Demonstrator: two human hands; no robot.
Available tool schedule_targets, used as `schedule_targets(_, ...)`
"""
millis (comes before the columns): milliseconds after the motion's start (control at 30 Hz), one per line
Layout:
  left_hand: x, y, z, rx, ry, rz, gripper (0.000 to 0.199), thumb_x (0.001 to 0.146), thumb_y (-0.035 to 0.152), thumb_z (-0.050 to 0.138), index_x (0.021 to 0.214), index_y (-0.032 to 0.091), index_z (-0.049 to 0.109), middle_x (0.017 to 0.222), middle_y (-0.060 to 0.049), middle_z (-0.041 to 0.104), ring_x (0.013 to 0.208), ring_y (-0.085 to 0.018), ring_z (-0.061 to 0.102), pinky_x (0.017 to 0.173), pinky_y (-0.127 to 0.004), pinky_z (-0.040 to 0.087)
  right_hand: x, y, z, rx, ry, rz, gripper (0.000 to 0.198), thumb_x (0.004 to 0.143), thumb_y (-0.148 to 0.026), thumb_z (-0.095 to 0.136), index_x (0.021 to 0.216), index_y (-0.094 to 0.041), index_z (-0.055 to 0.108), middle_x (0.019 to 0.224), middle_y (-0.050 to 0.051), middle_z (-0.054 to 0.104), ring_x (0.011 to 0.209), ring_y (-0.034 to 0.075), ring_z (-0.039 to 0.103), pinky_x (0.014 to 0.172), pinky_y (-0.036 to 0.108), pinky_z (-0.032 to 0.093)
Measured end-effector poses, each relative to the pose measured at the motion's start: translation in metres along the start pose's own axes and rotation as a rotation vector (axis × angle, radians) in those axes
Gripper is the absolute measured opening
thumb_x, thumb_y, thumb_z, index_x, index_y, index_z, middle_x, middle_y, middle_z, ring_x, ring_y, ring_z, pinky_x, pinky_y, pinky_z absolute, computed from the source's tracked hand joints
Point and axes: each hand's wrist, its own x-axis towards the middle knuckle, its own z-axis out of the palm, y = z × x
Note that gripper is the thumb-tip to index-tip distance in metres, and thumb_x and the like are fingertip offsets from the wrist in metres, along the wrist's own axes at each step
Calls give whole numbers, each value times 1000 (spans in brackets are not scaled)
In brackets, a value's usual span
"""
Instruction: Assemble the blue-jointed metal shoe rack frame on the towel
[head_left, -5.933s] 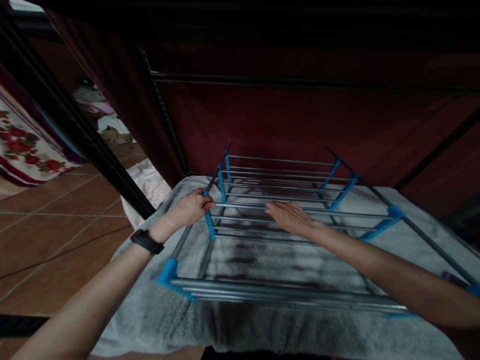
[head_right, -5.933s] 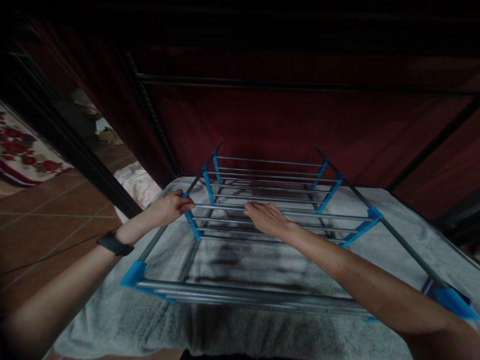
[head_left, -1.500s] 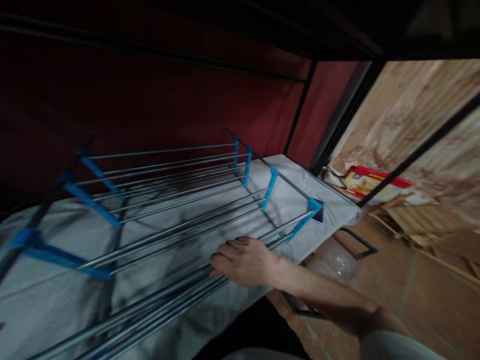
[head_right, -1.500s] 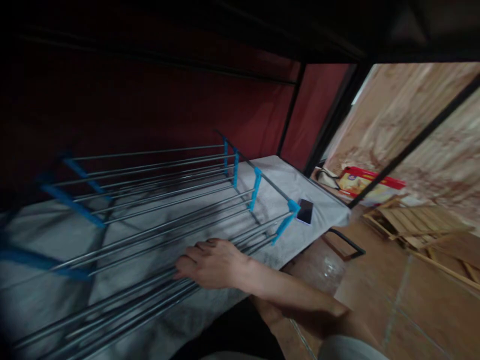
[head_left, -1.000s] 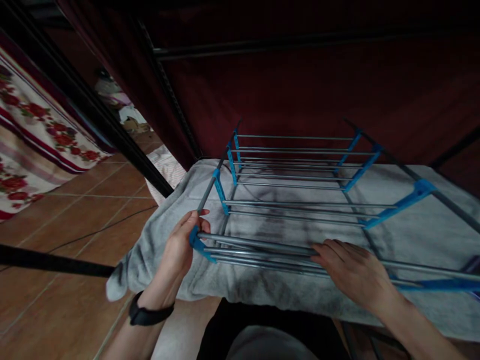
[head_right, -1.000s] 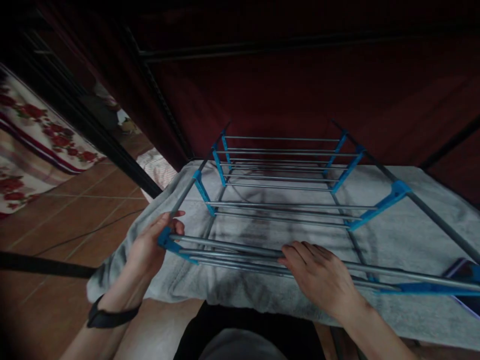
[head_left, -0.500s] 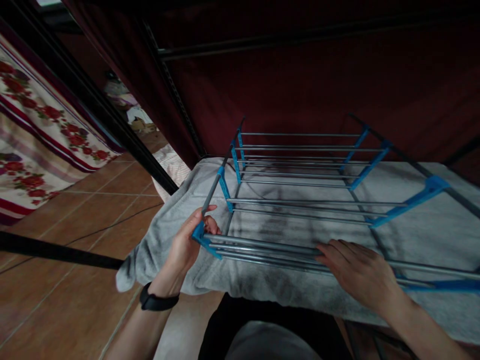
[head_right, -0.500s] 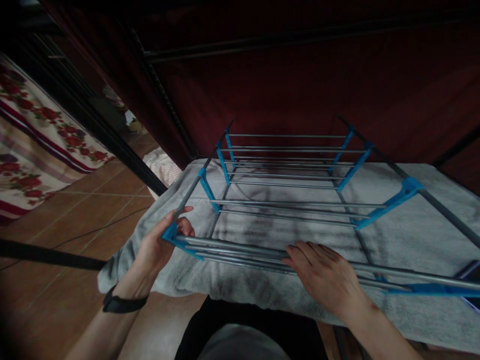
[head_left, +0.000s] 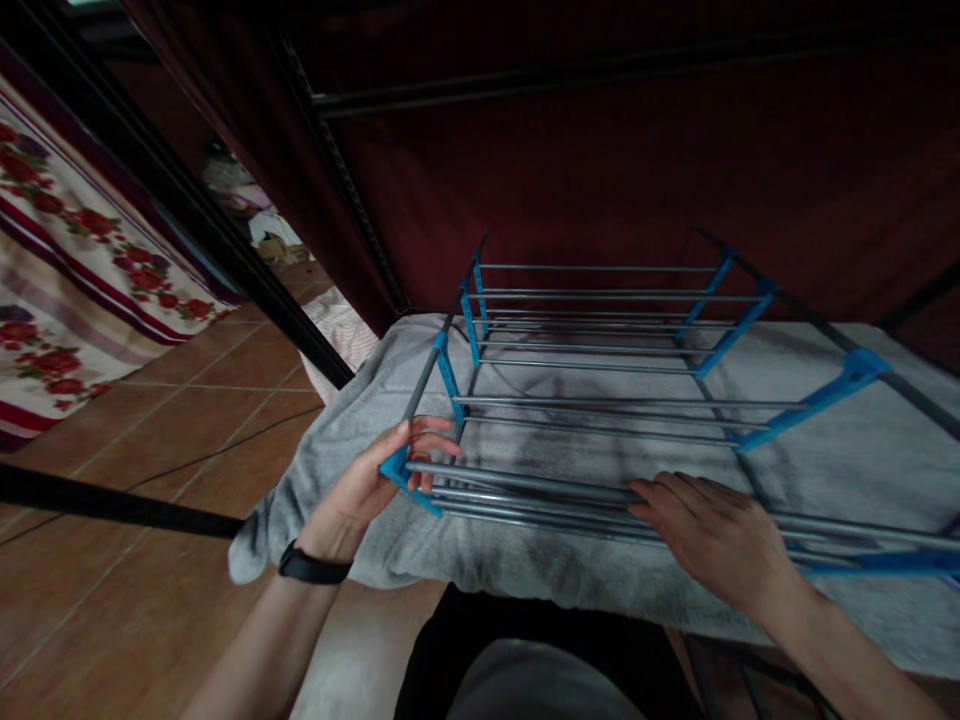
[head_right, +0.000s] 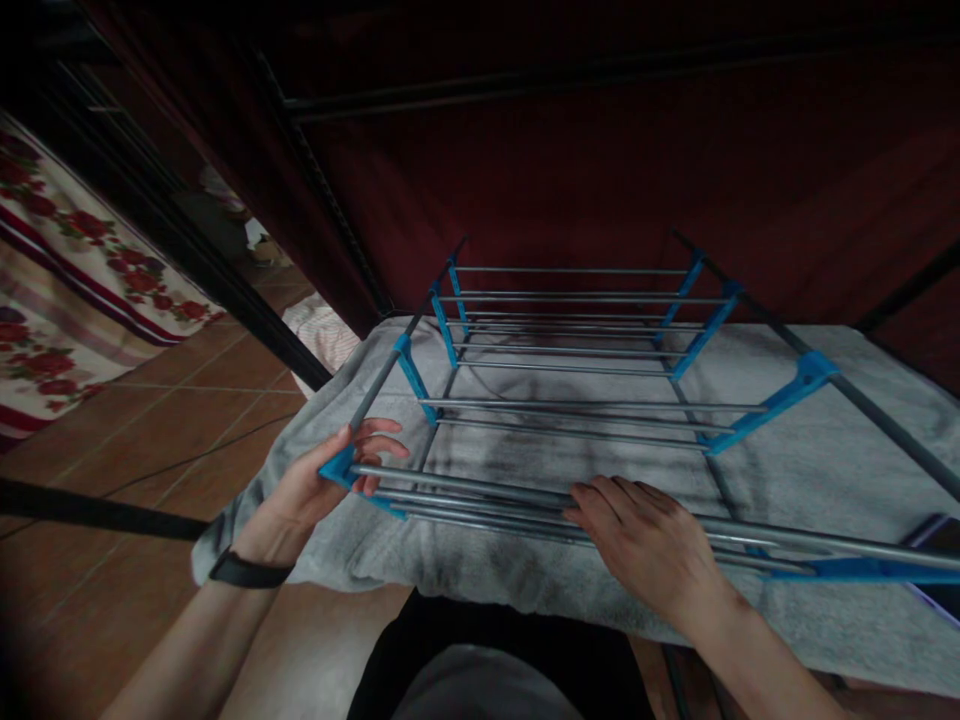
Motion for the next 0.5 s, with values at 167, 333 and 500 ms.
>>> schedule_targets(167,7,-2,-16,-26,-124,-75,49,85,57,62,104,12,67,88,-16,71,52,-18,60,48,-26,48,-3,1,0,16,-2,11,18,100,-28,54,108,-16,65,91,5,69,76,16,62,74,32,41)
schedule_targets(333,7,3,-8,-17,-11,-98,40,82,51,67,87,12,69,77,-13,71,49,-17,60,48,-25,48,8,-3,-6,-17,-45,26,25,100,-28,53,118,-14,62,90,6,68,77,18,61,79,35,42)
schedule_targets(500,8,5,-3,3,68,-91,40,74,52,75,83,13,69,74,-11,71,50,-18,59,47,-26,48,-24,-2,-23,34,60,137,37,96,-23,57,133,-18,54,118,10,66,110,25,59,105,47,35)
